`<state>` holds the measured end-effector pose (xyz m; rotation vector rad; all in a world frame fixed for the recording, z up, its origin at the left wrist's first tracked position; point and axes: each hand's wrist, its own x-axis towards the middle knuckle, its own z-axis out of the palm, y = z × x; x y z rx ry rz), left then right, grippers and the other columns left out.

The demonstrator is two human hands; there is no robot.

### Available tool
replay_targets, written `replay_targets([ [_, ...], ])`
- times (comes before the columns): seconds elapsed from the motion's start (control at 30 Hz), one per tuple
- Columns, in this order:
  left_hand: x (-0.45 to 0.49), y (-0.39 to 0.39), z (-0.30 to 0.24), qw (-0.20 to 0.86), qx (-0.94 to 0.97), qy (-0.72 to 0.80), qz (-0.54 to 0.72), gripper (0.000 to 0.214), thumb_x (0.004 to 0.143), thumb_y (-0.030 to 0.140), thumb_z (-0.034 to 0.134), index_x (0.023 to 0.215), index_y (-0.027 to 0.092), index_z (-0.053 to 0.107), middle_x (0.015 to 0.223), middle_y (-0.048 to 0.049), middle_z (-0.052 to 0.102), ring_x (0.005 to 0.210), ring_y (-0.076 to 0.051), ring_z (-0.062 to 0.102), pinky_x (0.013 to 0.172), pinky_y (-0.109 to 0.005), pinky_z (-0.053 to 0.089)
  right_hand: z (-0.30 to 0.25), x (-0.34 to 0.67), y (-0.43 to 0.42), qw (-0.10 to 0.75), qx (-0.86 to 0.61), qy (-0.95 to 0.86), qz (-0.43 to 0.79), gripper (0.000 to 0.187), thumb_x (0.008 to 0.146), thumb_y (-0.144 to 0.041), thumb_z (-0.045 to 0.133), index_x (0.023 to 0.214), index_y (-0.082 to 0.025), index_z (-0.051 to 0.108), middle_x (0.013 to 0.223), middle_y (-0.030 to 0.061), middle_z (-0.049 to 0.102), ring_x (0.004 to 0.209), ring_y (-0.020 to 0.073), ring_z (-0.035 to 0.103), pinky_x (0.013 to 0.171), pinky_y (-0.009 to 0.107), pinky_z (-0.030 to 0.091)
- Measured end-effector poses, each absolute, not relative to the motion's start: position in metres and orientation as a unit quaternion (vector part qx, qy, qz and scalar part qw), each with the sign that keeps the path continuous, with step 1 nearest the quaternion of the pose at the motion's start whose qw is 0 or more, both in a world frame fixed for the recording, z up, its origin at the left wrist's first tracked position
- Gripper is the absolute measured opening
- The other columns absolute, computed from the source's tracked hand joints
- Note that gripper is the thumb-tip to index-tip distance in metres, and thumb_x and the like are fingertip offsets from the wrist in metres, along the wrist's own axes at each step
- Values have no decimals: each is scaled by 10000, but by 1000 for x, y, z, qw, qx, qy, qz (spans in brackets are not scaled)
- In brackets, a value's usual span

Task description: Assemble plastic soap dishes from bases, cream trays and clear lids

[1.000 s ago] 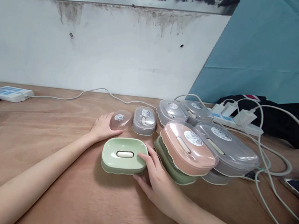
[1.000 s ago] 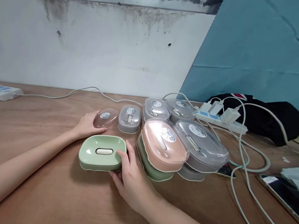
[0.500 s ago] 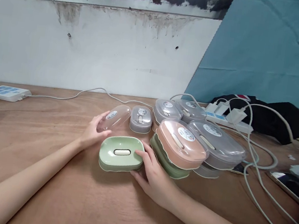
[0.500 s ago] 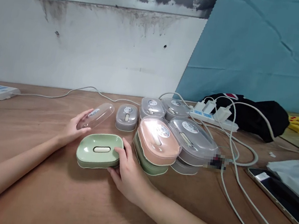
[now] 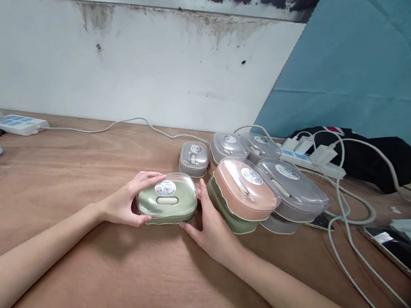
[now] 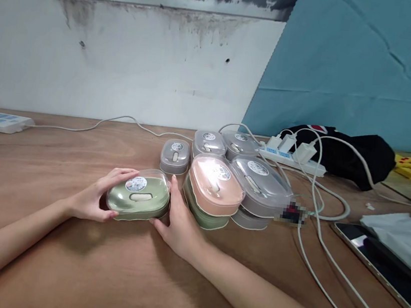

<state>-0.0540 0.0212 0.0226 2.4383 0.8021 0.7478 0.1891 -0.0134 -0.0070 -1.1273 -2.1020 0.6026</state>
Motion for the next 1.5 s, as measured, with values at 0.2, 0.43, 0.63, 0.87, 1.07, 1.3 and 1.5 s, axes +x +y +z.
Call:
replay_targets([
  [0.2,-52,19,33,269,894,291,209,815,653,205,621,1381,271,259,1390,-62,277,1256,-279,328,1036,-409,313,0,190,-16,307,-444,-812,220,794,758,-163,582,1396,-275,125,1425,114,262,1314,247,278,1056,443,282],
  [0.43,-57,26,30,265,890,297,221,820,648,234,642,1378,255,269,1391,-71,299,1265,-284,318,1053,-420,279,-3,190,-15,306,-444,-818,202,800,753,-153,573,1392,-272,105,1426,134,226,1313,291,267,1047,492,289],
  [0.63,-59,27,30,293,879,288,241,759,659,244,648,1346,244,327,1344,-77,348,1227,-281,368,1024,-401,325,-5,187,-13,317,-442,-820,176,845,724,-201,628,1387,-229,105,1438,164,173,1327,274,234,1058,445,272],
  [0.87,-61,26,31,314,875,293,222,762,683,228,646,1358,258,294,1360,-73,325,1236,-266,362,1024,-390,326,-2,187,-14,298,-437,-829,182,843,743,-213,617,1393,-227,80,1461,163,143,1344,254,189,1070,431,248],
  [1.07,-59,24,28,262,890,318,197,915,631,264,722,1382,276,200,1373,-83,295,1240,-282,351,1024,-395,329,-6,188,-14,304,-431,-829,185,866,736,-170,609,1397,-217,52,1451,164,171,1348,250,176,1078,438,226],
  [1.3,-58,23,27,194,902,320,214,917,585,185,686,1363,277,209,1335,-79,351,1219,-295,381,1016,-398,344,-4,190,-21,275,-441,-831,198,888,764,-129,530,1416,-216,-66,1488,141,20,1364,251,97,1079,441,207],
  [1.5,-57,39,52,73,847,390,355,784,647,298,697,1314,234,290,1253,-90,437,1131,-276,473,965,-394,396,-5,191,-22,251,-435,-838,212,876,782,-132,479,1416,-191,-123,1498,109,-93,1371,237,-17,1090,441,153],
])
